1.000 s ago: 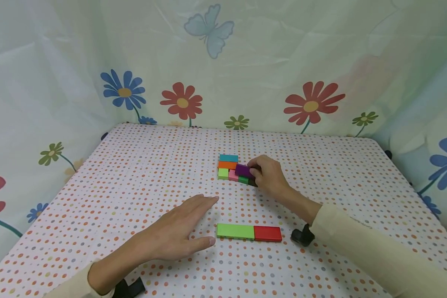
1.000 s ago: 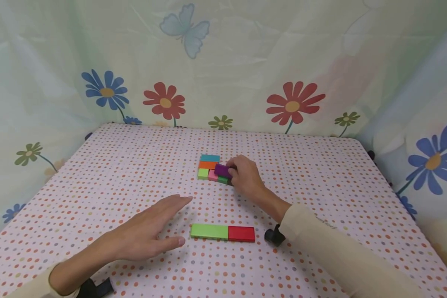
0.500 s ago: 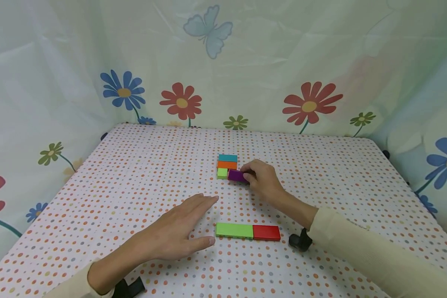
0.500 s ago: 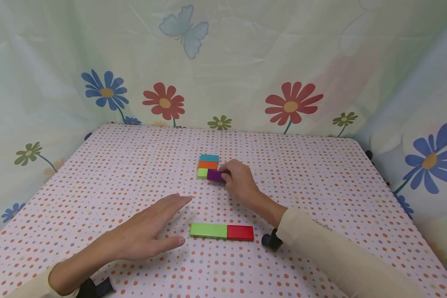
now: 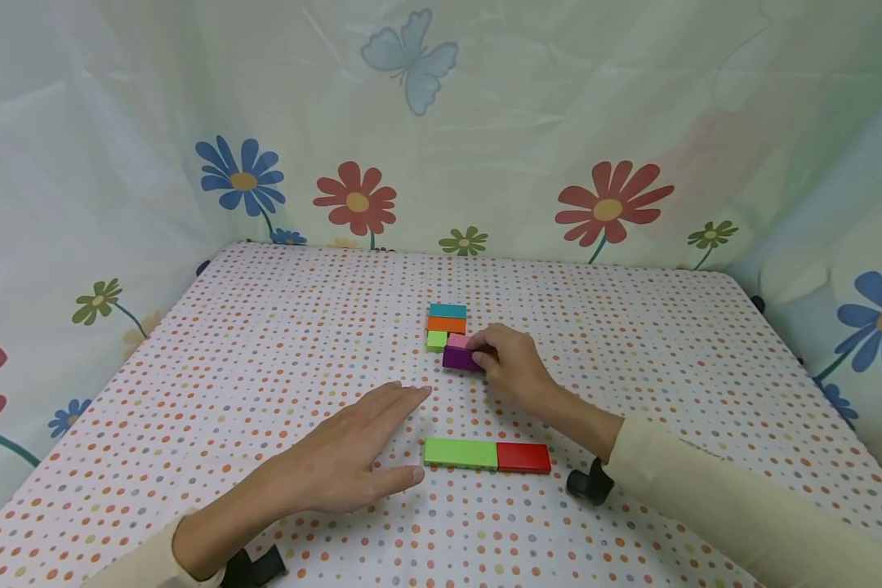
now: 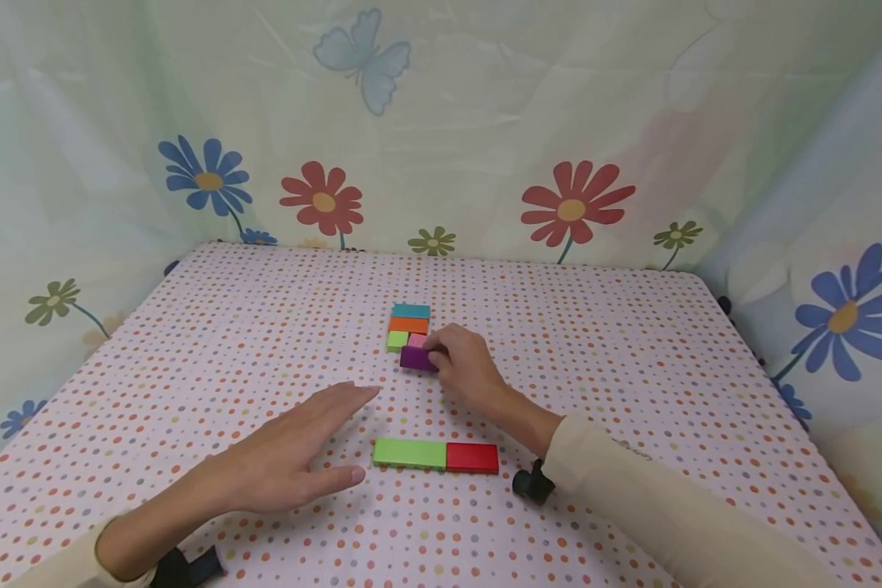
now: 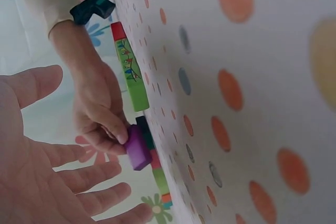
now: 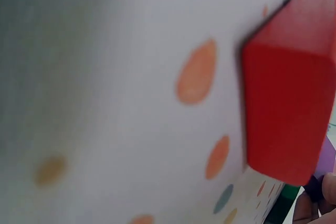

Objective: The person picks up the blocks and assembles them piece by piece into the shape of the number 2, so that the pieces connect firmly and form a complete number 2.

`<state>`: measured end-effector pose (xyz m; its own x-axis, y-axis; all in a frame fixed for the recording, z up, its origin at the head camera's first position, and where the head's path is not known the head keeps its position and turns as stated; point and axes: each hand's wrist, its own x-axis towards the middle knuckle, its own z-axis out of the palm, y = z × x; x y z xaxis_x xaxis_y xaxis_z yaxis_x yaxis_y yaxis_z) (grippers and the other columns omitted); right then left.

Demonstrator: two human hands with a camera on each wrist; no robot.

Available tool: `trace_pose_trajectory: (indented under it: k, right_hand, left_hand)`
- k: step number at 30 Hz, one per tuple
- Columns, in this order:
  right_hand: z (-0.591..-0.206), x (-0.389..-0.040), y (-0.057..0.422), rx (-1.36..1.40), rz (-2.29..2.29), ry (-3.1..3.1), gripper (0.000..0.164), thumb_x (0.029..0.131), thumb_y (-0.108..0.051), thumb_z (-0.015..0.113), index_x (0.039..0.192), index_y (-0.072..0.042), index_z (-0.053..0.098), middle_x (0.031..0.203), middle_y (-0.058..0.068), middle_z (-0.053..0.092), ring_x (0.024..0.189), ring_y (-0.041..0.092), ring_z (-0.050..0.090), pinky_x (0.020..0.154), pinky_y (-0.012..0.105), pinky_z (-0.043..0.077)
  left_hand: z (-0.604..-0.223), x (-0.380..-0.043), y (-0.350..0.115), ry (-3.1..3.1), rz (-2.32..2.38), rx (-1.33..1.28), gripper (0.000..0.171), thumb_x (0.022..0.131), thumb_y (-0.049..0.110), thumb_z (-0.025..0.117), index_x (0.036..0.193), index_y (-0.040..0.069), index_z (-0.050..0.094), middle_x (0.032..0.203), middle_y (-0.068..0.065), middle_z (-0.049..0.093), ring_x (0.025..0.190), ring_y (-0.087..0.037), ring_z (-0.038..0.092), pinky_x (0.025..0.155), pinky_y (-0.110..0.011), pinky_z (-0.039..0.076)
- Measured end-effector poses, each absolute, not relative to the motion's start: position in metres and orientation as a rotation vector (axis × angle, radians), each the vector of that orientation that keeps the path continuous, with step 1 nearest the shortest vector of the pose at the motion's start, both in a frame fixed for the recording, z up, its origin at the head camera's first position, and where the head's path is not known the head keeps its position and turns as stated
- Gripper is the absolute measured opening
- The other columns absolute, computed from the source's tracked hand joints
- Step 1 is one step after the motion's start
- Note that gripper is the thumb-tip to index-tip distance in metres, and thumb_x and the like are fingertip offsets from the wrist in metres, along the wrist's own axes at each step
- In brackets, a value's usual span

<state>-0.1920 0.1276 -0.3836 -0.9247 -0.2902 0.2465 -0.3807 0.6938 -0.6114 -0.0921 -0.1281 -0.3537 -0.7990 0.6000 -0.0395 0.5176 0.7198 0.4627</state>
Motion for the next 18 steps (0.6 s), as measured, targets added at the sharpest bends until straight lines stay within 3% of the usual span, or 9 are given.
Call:
trace_pose_trajectory:
  k: [7,18]
  right_hand:
    - [-0.3846,-0.1910,0.1268,0.569,1.063,-2.781,0.014,0.097,0.003,0.063,0.107,-0.004,0.071,0.108,0.009,0.069,0.097,0.022,0.064,0.087,0.038,0.056]
    - [-0.3883,-0.1924,0.1277,0.599,1.049,-2.819,0.014,0.096,0.002,0.065,0.105,-0.004,0.074,0.104,0.006,0.070,0.093,0.020,0.063,0.083,0.036,0.056]
  left_hand:
    - [-0.3535,-0.0921,-0.1270,2.751,0.645,0.915,0.084,0.094,0.052,0.064,0.163,0.031,0.021,0.163,0.004,0.031,0.149,-0.013,0.027,0.118,-0.045,0.033]
    - [-0.3554,-0.0927,-0.1274,2.735,0.658,0.906,0.083,0.095,0.054,0.062,0.163,0.033,0.019,0.164,0.003,0.029,0.151,-0.016,0.025,0.118,-0.048,0.032]
